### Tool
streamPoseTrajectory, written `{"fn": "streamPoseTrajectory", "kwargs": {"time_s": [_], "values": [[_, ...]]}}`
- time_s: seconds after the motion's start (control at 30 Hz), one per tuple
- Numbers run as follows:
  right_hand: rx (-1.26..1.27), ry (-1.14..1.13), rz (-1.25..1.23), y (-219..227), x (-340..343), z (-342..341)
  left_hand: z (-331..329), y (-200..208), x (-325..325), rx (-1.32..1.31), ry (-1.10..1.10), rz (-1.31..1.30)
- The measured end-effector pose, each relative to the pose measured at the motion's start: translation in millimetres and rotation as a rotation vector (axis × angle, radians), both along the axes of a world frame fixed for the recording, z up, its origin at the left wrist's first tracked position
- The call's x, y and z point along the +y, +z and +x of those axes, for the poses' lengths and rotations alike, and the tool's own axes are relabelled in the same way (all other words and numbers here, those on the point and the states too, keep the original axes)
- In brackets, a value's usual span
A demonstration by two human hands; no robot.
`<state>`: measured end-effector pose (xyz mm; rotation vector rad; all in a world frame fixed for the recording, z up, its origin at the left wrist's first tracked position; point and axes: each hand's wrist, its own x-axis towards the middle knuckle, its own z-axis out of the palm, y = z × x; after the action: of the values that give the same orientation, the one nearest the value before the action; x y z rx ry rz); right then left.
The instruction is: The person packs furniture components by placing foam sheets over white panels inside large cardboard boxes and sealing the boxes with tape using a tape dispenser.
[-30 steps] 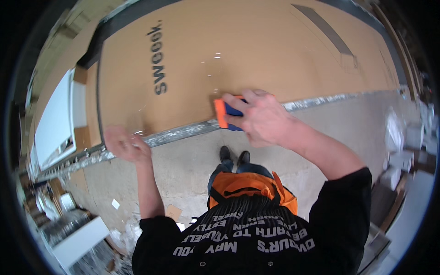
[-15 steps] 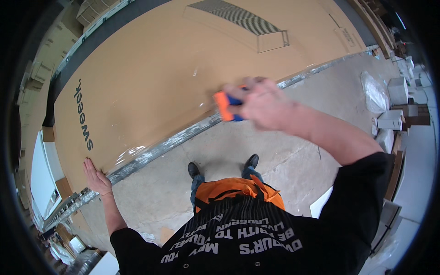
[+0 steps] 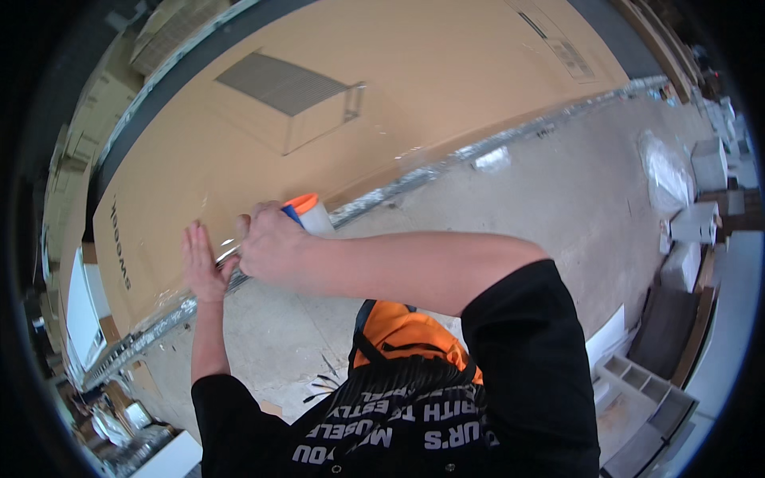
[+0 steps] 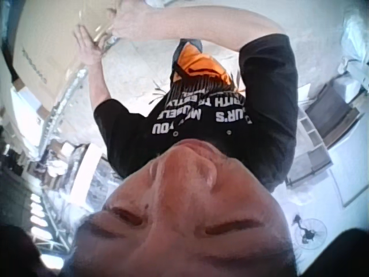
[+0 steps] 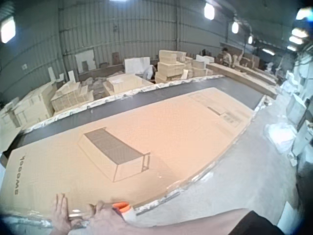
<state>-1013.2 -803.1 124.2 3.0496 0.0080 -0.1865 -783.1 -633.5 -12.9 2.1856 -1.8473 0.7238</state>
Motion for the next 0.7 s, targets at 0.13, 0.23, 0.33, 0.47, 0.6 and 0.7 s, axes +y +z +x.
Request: {"fn": "streamPoseTrajectory", "kwargs": {"time_s": [0.13, 0.23, 0.33, 0.47, 0.6, 0.7], "values": [[0.035, -0.208, 0.015, -8.2, -83.7, -84.1, 8.5, -13.7, 18.7, -0.037, 0.073, 0.041], [0.001, -0.209, -0.085, 7.2, -178.9, -200.5, 13.5, -7.6, 24.8, -0.003, 0.106, 0.061], [-0.013, -0.186, -0.113, 6.9, -226.8, -248.7, -14.7, 1.8, 5.2, 0.104, 0.102, 0.09], [-0.018, -0.148, -0.07, 2.7, -231.3, -255.8, -131.7, 29.5, -122.6, 0.213, -0.17, 0.124], [-0.1, -0.082, -0.1, -9.2, -238.4, -262.1, -257.3, 43.9, -251.0, 0.094, -0.177, 0.339], [-0.022, -0.041, -0.066, -6.8, -239.4, -265.0, -275.7, 23.7, -269.4, 0.097, -0.107, 0.261]]}}
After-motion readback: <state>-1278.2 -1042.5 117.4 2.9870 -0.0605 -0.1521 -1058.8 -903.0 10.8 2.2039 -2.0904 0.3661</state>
